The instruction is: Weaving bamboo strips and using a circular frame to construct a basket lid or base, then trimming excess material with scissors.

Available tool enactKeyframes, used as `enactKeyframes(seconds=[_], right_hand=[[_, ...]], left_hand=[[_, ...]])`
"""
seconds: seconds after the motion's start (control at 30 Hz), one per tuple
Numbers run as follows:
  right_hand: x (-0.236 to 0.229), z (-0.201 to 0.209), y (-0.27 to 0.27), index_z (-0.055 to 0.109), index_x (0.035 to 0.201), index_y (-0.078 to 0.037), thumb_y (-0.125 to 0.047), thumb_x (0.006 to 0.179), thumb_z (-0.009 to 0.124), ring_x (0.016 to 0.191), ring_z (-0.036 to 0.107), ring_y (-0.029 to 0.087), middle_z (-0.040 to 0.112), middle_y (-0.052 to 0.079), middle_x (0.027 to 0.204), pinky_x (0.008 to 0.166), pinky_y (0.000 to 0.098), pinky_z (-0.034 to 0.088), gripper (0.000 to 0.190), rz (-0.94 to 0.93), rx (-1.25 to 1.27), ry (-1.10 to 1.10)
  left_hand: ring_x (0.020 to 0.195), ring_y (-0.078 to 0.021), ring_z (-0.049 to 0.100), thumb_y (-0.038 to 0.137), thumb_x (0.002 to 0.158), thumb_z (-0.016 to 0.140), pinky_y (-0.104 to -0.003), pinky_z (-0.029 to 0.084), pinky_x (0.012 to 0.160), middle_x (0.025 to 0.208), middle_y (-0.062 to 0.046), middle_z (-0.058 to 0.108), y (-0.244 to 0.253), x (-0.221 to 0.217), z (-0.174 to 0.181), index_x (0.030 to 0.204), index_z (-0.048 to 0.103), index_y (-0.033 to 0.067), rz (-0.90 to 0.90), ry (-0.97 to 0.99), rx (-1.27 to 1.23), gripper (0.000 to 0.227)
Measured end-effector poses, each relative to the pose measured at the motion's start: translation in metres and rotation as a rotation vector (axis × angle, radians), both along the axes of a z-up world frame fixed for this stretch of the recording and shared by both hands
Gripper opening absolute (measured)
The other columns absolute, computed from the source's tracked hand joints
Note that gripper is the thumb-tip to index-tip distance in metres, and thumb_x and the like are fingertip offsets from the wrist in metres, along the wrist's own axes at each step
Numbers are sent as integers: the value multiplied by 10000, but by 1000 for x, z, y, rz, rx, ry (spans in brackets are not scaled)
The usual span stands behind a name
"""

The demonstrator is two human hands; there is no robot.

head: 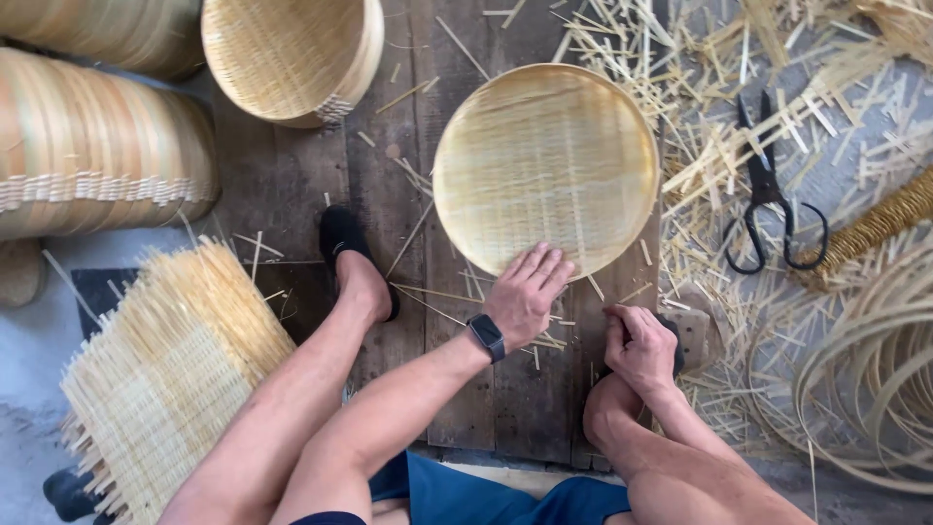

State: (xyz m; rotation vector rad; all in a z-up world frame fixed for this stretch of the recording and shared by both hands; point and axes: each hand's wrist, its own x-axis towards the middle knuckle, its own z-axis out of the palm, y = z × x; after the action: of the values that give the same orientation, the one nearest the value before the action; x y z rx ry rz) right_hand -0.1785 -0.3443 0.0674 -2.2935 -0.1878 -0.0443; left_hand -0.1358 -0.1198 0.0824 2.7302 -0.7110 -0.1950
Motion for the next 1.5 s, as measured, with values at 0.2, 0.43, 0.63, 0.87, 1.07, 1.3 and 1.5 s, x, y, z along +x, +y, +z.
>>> enactKeyframes(seconds=[0.2, 0.43, 0.63, 0.87, 1.07, 1.3, 1.5], right_hand=[[-2, -4, 4, 716, 973, -94, -36, 881, 680, 806, 706, 274, 720, 90, 894, 691, 370, 559, 114, -37, -38, 40], [-5, -11, 5, 721, 978, -100, -55, 888, 670, 767, 686, 268, 699, 87, 861, 671, 371, 537, 112, 4, -98, 23], [-5, -10, 7, 730, 999, -119, -65, 898, 658, 784, 687, 257, 702, 77, 888, 689, 366, 536, 135, -3, -140, 16], [-2, -13, 8, 719, 996, -131, -71, 901, 660, 770, 684, 231, 699, 58, 871, 675, 346, 529, 127, 1, -195, 76], [-2, -12, 9, 720, 991, -135, -65, 878, 655, 773, 682, 228, 694, 51, 858, 683, 347, 530, 148, 20, -227, 104], [-2, -13, 9, 722, 988, -136, -66, 888, 655, 804, 694, 229, 708, 51, 885, 706, 350, 539, 139, 31, -253, 107], [-5, -20, 6, 725, 995, -141, -76, 911, 646, 857, 701, 224, 703, 43, 888, 747, 343, 542, 132, 63, -206, 49]], left_hand=[[1434, -308, 504, 58, 936, 544, -467, 352, 1227, 1499, -165, 572, 62, 7, -12, 1412, 588, 64, -183, -88, -17, 478], [1362, -291, 584, 77, 999, 564, -434, 421, 1193, 1431, -170, 633, 147, 55, -20, 1323, 635, 77, -222, -189, 59, 332], [1297, -303, 621, -100, 838, 512, -441, 439, 1161, 1358, -130, 678, 264, 145, 8, 1255, 686, 112, 61, -335, 68, 499], [1257, -345, 627, -94, 869, 575, -435, 455, 1115, 1270, -179, 708, 338, 207, -15, 1193, 704, 19, 428, -355, -26, 367], [1229, -382, 627, -73, 855, 576, -429, 470, 1098, 1243, -208, 706, 337, 209, -28, 1186, 696, -8, 488, -300, -77, 358], [1313, -356, 580, -57, 907, 559, -446, 399, 1157, 1333, -194, 669, 340, 213, -41, 1283, 669, 13, 533, -205, -30, 398], [1456, -372, 377, 89, 928, 611, -498, 225, 1215, 1550, -210, 454, 335, 167, 0, 1509, 442, -9, 503, -147, 226, 613]])
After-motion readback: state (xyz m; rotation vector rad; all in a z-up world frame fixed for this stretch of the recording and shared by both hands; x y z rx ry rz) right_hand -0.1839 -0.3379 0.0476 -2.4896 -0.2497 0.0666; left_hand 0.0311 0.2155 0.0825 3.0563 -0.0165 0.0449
